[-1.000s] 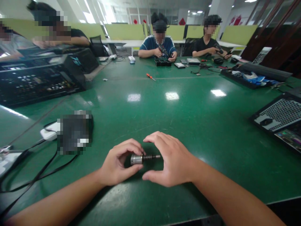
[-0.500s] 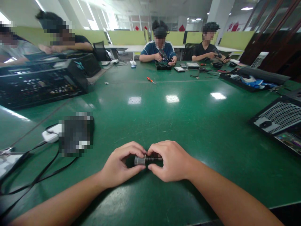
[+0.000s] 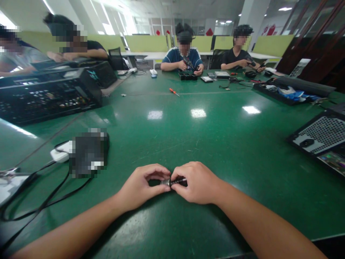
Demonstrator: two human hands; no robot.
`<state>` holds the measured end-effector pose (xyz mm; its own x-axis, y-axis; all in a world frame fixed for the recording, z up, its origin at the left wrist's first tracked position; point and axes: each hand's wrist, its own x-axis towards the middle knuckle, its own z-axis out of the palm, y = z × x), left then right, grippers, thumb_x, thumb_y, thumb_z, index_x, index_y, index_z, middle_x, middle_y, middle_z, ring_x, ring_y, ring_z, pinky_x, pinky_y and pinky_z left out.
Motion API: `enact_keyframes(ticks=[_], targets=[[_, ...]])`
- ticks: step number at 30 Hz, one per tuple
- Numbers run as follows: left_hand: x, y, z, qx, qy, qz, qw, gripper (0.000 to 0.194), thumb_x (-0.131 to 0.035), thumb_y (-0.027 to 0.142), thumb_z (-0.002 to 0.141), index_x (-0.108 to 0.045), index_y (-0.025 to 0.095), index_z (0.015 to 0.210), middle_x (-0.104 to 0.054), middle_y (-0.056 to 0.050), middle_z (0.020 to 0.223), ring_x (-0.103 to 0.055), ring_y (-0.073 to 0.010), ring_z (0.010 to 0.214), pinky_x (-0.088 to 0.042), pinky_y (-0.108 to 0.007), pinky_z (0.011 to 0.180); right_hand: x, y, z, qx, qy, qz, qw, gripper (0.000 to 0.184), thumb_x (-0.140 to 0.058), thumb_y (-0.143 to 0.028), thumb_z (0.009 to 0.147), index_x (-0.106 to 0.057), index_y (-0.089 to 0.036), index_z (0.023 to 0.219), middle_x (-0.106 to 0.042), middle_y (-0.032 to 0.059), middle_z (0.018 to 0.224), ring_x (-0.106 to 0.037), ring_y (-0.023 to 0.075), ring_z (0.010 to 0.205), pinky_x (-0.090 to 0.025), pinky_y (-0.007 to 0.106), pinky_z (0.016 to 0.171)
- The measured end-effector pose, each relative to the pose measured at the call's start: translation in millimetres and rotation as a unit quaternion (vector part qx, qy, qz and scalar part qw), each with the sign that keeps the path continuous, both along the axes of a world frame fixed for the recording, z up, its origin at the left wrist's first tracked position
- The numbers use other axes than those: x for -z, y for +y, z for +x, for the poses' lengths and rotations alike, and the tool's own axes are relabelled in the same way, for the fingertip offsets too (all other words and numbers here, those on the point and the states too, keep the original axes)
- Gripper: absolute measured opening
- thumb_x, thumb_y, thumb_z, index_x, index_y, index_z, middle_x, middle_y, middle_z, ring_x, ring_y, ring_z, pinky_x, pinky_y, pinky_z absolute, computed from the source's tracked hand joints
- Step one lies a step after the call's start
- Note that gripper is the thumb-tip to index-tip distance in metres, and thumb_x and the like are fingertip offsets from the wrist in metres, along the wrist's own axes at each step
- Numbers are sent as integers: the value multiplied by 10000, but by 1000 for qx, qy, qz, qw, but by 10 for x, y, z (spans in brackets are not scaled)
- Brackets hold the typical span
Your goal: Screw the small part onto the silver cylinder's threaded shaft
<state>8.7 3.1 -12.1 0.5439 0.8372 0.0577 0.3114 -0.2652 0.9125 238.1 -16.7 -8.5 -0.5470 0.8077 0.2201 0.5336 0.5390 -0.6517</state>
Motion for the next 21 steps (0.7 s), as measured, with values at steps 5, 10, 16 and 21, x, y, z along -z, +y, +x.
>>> enact_keyframes(ticks=[5, 10, 16, 21], targets=[[-33, -2, 0, 18, 104, 127, 986, 356, -904, 217, 669, -760, 213, 994, -778, -28, 963, -722, -226, 922, -554, -356, 846, -1, 36, 6, 9, -27, -54, 998, 133, -739, -175, 824, -746, -200, 955, -757, 10, 850, -670, 149, 750, -449, 262, 722], [-8, -15, -12, -7, 70, 156, 985, 247, -799, 100, 715, -728, 208, 925, -757, -9, 905, -707, -180, 851, -533, -309, 800, -7, 45, 1, 35, -20, -75, 996, 165, -767, -168, 809, -748, -196, 971, -744, -3, 817, -653, 136, 718, -443, 253, 694], [-1, -10, -25, -11, 11, 149, 989, 189, -826, 165, 728, -666, 187, 827, -729, -26, 872, -690, -173, 804, -525, -289, 732, 26, 51, 0, 34, 26, -30, 999, 117, -766, -184, 838, -756, -199, 954, -764, 13, 888, -680, 151, 809, -462, 267, 760], [4, 10, -19, 1, 5, 138, 990, 171, -825, 193, 750, -676, 185, 834, -730, -36, 880, -692, -174, 808, -528, -289, 732, 35, 63, 1, 34, 19, -33, 999, 146, -785, -183, 823, -756, -196, 966, -749, 12, 879, -668, 150, 807, -455, 266, 752]])
